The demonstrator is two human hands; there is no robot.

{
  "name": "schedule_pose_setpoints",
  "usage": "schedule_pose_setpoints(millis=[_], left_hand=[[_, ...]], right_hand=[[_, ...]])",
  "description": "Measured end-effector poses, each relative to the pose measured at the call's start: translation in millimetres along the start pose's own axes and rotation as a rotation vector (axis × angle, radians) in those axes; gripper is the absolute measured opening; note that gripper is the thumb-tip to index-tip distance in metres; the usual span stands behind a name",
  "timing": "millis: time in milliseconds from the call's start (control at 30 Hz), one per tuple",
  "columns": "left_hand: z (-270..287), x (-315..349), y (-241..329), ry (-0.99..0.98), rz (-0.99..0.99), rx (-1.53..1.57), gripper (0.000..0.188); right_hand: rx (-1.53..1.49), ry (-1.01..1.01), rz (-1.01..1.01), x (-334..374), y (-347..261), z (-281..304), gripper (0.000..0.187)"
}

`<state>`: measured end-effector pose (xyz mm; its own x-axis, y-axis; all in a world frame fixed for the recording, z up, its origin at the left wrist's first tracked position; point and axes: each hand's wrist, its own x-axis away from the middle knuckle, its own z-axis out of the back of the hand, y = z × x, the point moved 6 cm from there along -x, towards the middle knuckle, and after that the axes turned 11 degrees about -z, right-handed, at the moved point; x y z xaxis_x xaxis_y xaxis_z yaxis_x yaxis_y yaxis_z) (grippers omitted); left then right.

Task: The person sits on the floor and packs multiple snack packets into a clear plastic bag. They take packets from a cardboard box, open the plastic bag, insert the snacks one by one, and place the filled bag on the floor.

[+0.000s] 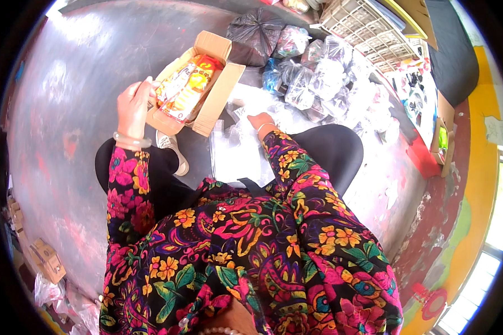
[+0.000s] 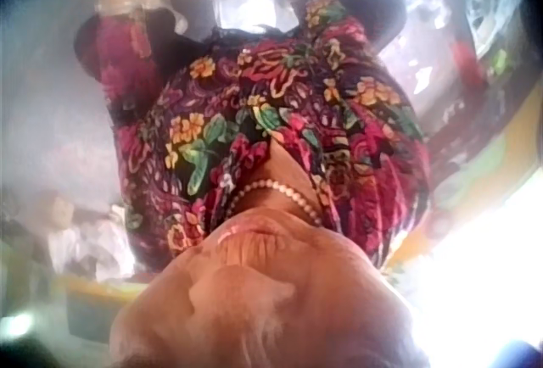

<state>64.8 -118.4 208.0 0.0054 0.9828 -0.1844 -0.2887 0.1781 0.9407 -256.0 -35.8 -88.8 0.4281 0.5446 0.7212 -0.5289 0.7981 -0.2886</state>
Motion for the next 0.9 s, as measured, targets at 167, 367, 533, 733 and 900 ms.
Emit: schedule_pose_setpoints(millis=[167, 367, 533, 733, 900], left_hand=[[-3, 10, 8, -0.044, -0.027, -0.012, 0.026], [-8, 14, 25, -0.135, -0.021, -0.048, 0.024], [-15, 10, 27, -0.132, 0.004, -0.007, 0.024], [-15, 5, 4, -0.108, -0.041, -0.033, 0.027], [-27, 3, -3, -0.174, 0.043, -0.031, 0.024]], right_hand=[[0.033, 0.329, -0.160, 0, -5, 19, 0.058], [0.653, 0.193, 0.015, -38, -13, 2, 0.028], [0.859, 0.386, 0.127, -77, -14, 20, 0.023], [1.172, 0.310, 0.529, -29, -73, 94, 0.025], [-0.084, -0.097, 0.312, 62, -112, 184, 0.015]])
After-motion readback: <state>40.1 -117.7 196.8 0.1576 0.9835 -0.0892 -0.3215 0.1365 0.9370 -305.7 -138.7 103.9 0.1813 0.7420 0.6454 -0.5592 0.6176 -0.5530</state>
